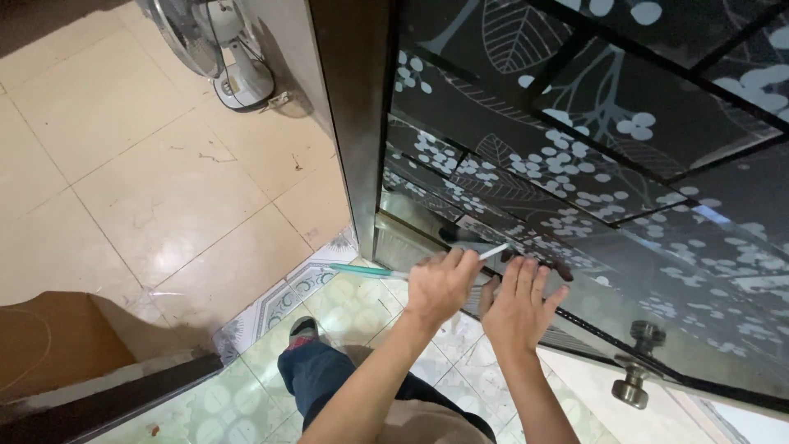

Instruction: Applying small pieces of patterned decorative film to a glass door panel.

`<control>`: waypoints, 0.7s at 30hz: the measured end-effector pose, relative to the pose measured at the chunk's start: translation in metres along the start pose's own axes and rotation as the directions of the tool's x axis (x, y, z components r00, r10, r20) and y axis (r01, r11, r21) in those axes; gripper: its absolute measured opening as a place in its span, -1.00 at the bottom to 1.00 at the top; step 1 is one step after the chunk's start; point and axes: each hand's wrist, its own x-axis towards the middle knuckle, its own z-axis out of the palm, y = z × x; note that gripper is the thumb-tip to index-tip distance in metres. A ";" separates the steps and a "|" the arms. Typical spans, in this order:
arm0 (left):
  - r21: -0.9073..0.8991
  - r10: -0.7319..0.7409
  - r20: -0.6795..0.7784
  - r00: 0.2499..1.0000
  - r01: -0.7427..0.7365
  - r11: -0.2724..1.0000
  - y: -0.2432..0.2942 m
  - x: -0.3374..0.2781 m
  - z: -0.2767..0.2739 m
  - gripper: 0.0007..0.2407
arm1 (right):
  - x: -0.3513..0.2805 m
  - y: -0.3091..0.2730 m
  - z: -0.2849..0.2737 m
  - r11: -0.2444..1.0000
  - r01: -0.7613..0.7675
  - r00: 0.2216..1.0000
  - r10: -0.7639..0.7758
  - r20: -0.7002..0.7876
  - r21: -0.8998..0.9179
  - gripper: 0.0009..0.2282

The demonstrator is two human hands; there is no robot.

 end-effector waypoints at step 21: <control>-0.001 -0.279 -0.155 0.948 0.283 0.959 -0.022 -0.007 0.033 -0.70 | 0.003 0.016 0.006 0.986 0.078 0.996 -0.083 -0.029 -0.149 -0.29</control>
